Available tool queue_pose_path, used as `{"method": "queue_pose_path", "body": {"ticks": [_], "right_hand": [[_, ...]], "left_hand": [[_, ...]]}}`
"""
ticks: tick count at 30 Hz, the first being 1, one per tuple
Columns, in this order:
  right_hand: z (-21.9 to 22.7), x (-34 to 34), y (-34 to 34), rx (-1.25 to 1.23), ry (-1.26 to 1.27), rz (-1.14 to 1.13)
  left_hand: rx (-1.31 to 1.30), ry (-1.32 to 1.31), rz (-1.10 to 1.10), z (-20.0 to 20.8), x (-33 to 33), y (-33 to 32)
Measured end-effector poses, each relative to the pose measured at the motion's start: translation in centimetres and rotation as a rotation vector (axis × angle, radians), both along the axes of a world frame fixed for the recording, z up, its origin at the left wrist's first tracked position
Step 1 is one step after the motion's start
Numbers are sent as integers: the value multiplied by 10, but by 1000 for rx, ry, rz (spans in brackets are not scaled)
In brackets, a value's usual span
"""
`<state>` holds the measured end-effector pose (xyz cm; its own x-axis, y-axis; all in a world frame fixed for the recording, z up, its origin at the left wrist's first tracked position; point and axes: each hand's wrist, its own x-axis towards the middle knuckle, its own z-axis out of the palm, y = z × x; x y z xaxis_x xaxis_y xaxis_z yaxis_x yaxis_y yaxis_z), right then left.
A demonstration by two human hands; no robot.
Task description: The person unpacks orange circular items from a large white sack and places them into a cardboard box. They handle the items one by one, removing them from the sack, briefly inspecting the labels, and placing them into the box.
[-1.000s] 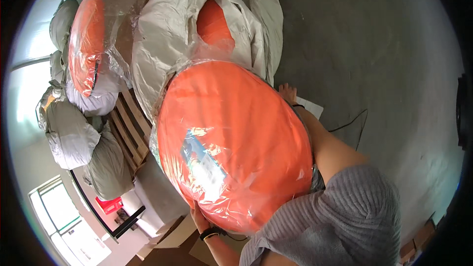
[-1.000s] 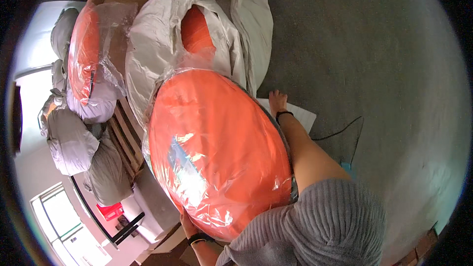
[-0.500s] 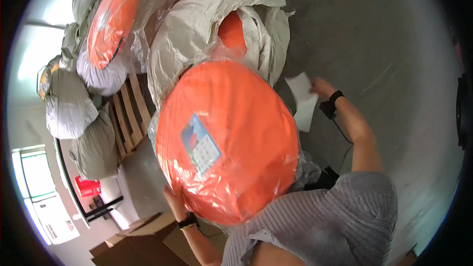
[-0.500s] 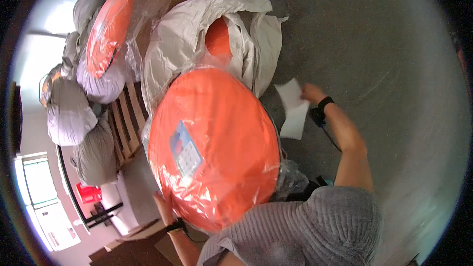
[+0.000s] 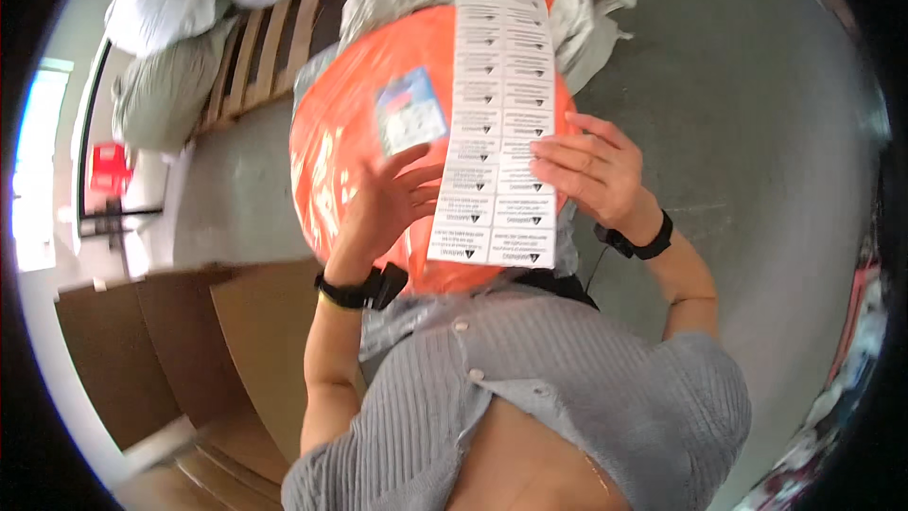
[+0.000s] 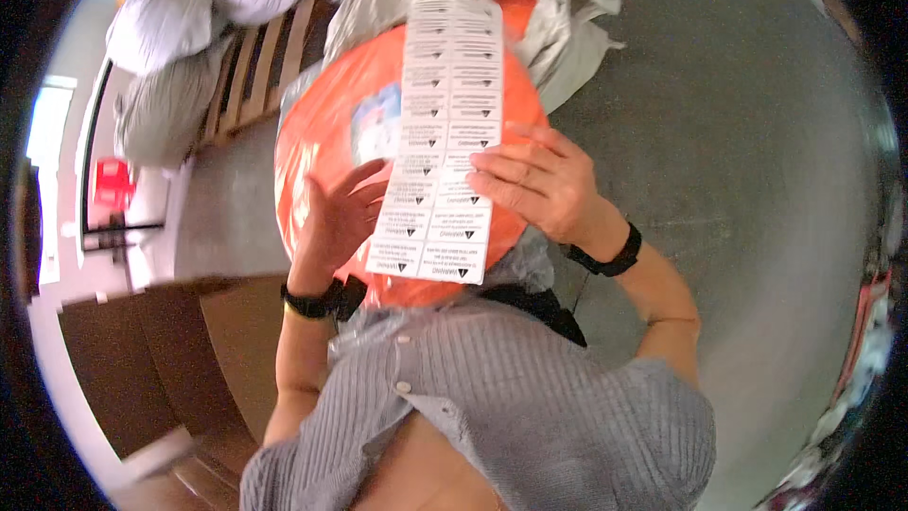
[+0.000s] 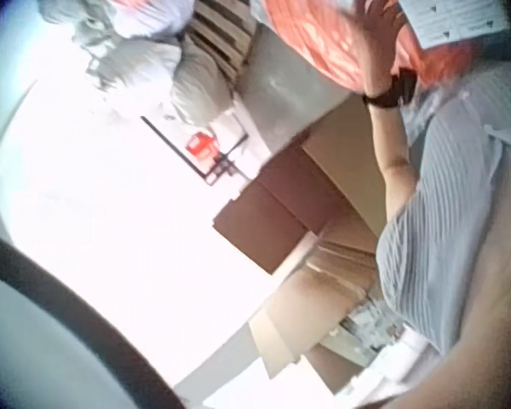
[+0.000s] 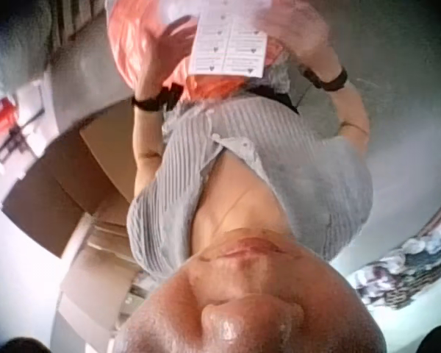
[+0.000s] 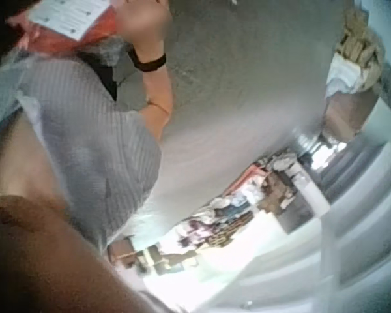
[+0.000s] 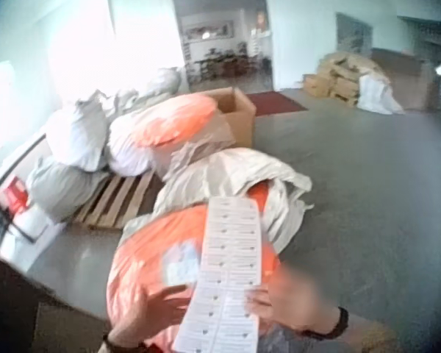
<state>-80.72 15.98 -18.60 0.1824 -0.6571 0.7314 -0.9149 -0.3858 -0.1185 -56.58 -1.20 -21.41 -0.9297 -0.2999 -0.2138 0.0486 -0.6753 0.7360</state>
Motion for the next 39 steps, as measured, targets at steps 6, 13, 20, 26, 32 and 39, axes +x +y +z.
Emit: {"method": "queue_pose_path", "body": {"ticks": [6,13,20,26,32,39], "right_hand": [[-29,47,-6,107,-36,123],[7,53,-26,180,-302,119],[43,56,-73,585,-384,473],[-3,42,-88,1311,-709,532],[-39,68,-92,1044,-1391,451],[-28,93,-95,912,-1436,457]], "left_hand": [[-198,-89,150,-2,21,31],[-501,-195,252,10,47,16],[-1185,-238,-255,65,72,-7],[-1769,-511,510,79,98,-54],[-1066,-365,817,24,104,-14],[-443,42,601,-7,56,60]]}}
